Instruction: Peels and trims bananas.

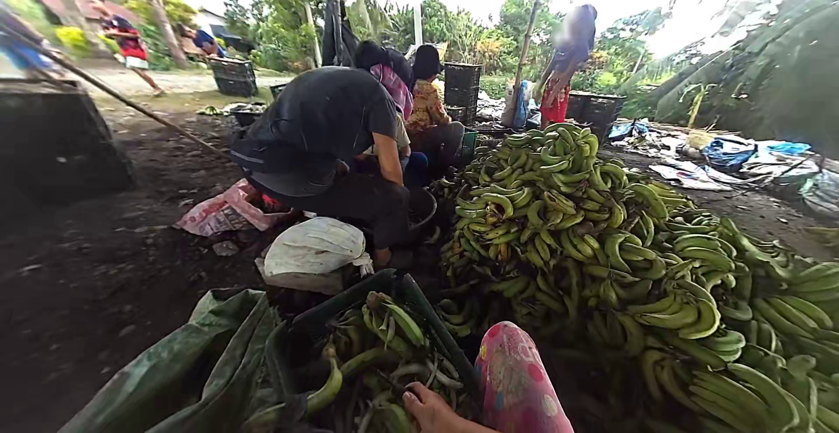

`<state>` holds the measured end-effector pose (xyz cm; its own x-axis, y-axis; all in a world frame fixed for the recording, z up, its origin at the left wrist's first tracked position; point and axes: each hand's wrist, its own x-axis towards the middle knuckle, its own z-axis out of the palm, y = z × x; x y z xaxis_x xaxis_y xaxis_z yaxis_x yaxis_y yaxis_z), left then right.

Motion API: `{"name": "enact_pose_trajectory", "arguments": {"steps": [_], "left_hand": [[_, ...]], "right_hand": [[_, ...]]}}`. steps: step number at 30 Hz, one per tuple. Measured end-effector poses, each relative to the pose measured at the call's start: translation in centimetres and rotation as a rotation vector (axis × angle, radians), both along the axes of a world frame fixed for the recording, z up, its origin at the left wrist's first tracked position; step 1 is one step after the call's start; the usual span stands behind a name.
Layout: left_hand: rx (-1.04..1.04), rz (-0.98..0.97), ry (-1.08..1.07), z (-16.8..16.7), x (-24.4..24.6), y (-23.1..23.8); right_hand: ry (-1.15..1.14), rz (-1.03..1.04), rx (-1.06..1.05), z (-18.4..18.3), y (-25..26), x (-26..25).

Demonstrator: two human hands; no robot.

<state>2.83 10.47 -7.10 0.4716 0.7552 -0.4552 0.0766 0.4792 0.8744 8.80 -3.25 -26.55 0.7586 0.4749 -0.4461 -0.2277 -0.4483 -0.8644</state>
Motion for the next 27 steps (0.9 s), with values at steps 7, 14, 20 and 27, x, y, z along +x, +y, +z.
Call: {"name": "enact_pose_trajectory", "arguments": {"steps": [7,14,20,27], "left_hand": [[0.403,-0.177,-0.243,-14.1,1.7,5.6],[0.416,-0.167,-0.225,-12.1,1.8,4.9],[0.485,-0.142,-0.239,-12.7,1.1,6.4],[0.368,-0.299,-0.049,-14.5,0.9,8.3]], "right_hand": [[-0.343,0.022,0.379,11.7,1.5,2.1],[-0.525,-0.094,0.633,13.1,3.7,0.8],[0.210,0.021,-0.109,-1.1,3.5,-2.1],[-0.061,0.045,-0.084,4.8,3.3,2.8]]}}
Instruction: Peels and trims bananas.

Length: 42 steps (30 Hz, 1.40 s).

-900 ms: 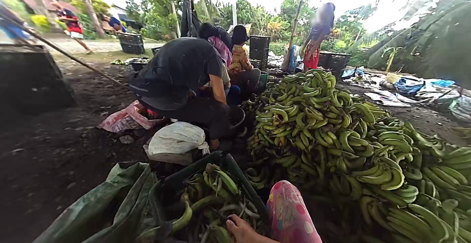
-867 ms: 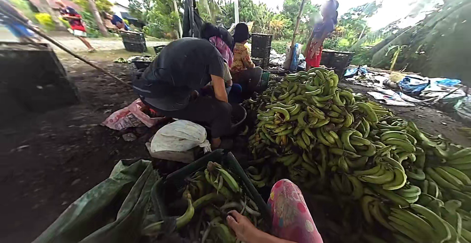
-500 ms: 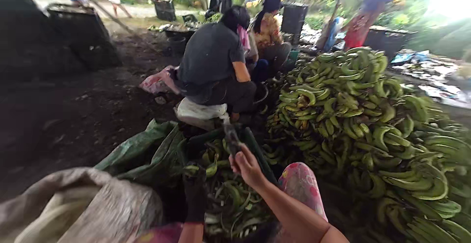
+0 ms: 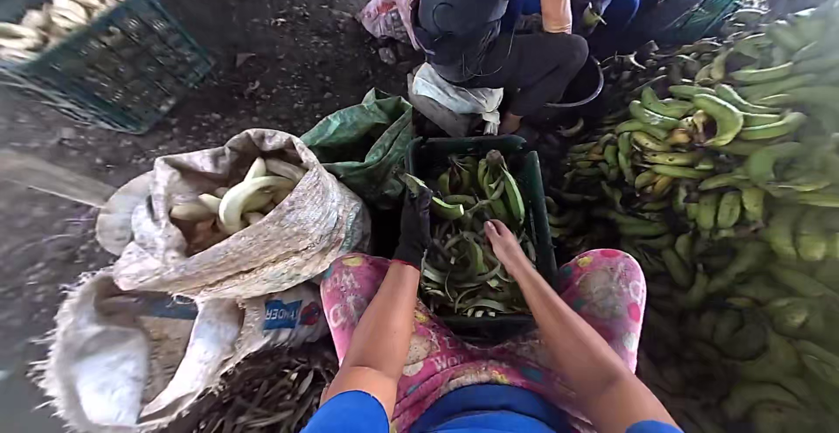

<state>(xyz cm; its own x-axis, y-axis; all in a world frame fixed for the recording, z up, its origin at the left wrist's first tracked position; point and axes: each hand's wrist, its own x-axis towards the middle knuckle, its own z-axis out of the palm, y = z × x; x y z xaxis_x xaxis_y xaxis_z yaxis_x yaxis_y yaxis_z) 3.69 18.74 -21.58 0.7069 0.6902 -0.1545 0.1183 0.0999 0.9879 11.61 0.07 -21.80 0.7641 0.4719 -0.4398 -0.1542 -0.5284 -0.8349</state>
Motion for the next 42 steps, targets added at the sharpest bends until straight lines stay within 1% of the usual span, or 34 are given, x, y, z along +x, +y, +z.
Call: {"name": "enact_pose_trajectory", "arguments": {"steps": [3,5,7,10,12,14,16,19,20,21,22,23,24,26,27,28,29,31,33,35,36,38,39,40,41,42], "left_hand": [[0.000,0.010,0.001,-0.3,0.2,-0.5],[-0.028,0.011,-0.043,-0.3,0.5,-0.6],[-0.052,0.023,-0.107,-0.7,0.7,-0.6],[-0.016,0.039,-0.133,-0.2,0.8,-0.3],[0.008,0.027,-0.152,0.1,0.9,0.2],[0.056,-0.012,-0.149,0.2,0.6,0.4],[0.089,-0.084,-0.122,0.4,0.1,0.2],[0.101,-0.200,-0.062,0.9,-0.6,-0.4],[0.093,-0.256,-0.078,1.0,-0.7,-0.6],[0.086,-0.303,-0.107,1.0,-0.6,-0.6],[0.085,-0.327,-0.137,0.8,-0.4,-0.7],[0.079,-0.346,-0.175,0.5,-0.1,-0.7],[0.074,-0.362,-0.208,0.4,0.0,-0.7],[0.048,-0.343,-0.219,0.3,-0.4,-0.8],[0.032,-0.288,-0.209,0.4,-0.4,-0.9],[0.030,-0.228,-0.194,0.4,-0.2,-0.9],[0.030,-0.173,-0.174,0.4,-0.1,-0.8],[0.010,-0.107,-0.084,-0.1,0.1,-0.7],[-0.066,-0.146,0.052,-0.7,-0.1,-0.5],[-0.118,-0.240,0.084,-1.9,0.2,-0.2],[-0.151,-0.305,0.055,-2.4,0.4,0.0],[-0.183,-0.381,0.005,-1.9,0.8,-0.4],[-0.168,-0.395,-0.006,-1.4,0.9,-0.6],[-0.122,-0.397,0.005,-1.3,0.9,-0.7],[-0.014,-0.415,0.036,-1.4,0.8,-0.5],[0.141,-0.445,0.074,-1.5,0.5,-0.3]], "right_hand": [[-0.106,0.016,-0.053,1.8,-0.7,1.5],[-0.215,0.029,-0.158,3.8,-1.3,2.1],[-0.281,0.032,-0.273,4.6,-1.9,2.5],[-0.245,0.056,-0.381,3.3,-2.9,2.8],[-0.140,0.067,-0.355,1.5,-3.6,2.1],[-0.017,0.021,-0.223,0.1,-3.9,1.0],[0.064,-0.082,-0.002,0.6,-3.2,0.2],[0.054,-0.237,0.461,1.7,-2.5,0.0],[0.028,-0.274,0.561,1.6,-2.3,0.1],[0.005,-0.297,0.608,1.2,-2.1,0.1],[0.002,-0.299,0.584,0.7,-2.0,0.1],[0.036,-0.260,0.478,0.0,-1.9,-0.3],[0.128,-0.157,0.305,-0.7,-2.1,-0.7],[0.331,0.164,-0.026,-2.0,-2.1,-1.6],[0.368,0.282,-0.116,-2.1,-1.8,-1.9],[0.357,0.308,-0.157,-1.9,-1.6,-2.0],[0.315,0.273,-0.161,-1.7,-1.5,-1.9],[0.155,0.161,-0.148,-2.0,-1.8,-0.9],[0.024,0.095,-0.126,-2.0,-2.3,0.5],[-0.046,0.087,-0.045,-0.5,-2.8,1.5],[-0.089,0.117,-0.006,0.2,-3.0,1.8],[-0.206,0.236,0.032,1.6,-3.2,2.2],[-0.281,0.310,0.023,2.3,-3.2,2.3],[-0.357,0.378,0.009,2.6,-3.2,2.4],[-0.429,0.432,-0.007,2.6,-3.1,2.4],[-0.480,0.475,-0.024,2.4,-3.1,2.3]]}}
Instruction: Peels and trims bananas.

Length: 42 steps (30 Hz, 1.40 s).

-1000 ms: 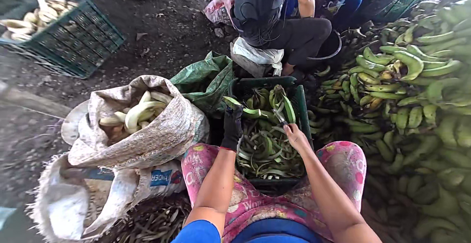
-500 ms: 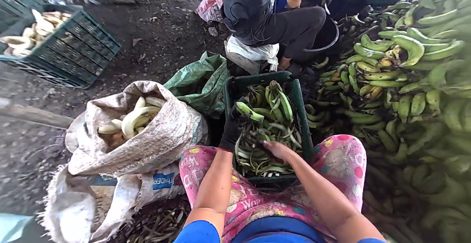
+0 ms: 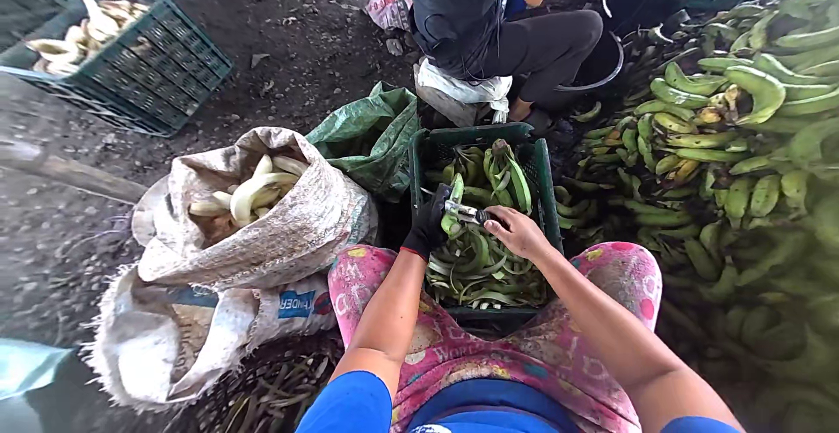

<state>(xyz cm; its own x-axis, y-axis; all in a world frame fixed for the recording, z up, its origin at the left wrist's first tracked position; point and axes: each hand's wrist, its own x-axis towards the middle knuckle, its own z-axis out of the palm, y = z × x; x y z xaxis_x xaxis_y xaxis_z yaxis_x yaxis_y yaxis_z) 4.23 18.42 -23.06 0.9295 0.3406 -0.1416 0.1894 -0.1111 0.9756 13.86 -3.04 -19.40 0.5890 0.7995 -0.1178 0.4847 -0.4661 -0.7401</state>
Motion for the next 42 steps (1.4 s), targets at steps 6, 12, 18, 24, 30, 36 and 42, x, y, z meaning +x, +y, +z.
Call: {"name": "enact_pose_trajectory", "arguments": {"steps": [6,12,18,24,30,36,42], "left_hand": [[0.127,0.043,0.041,-0.8,0.2,-0.7],[0.389,-0.090,-0.014,-2.2,-0.3,-1.8],[-0.173,0.011,0.032,-1.3,-0.4,-2.4],[-0.256,0.322,-0.150,1.2,1.8,-0.4],[-0.121,0.018,-0.171,1.6,1.7,-0.7],[-0.142,0.081,-0.209,2.4,-0.7,-2.2],[-0.142,0.315,-0.282,2.1,0.5,-0.7]], "right_hand": [[0.045,0.064,-0.024,-3.5,0.0,-1.1],[-0.149,-0.216,-0.052,-4.4,0.9,0.2],[0.050,-0.552,-0.066,-3.0,-0.5,3.8],[0.836,-0.507,0.082,-1.8,1.2,-1.4],[1.045,-0.771,0.438,-2.3,1.4,0.4],[0.840,-0.024,-0.383,-5.3,0.9,-2.8],[0.328,-0.261,-0.210,-3.6,0.5,-1.7]]}}
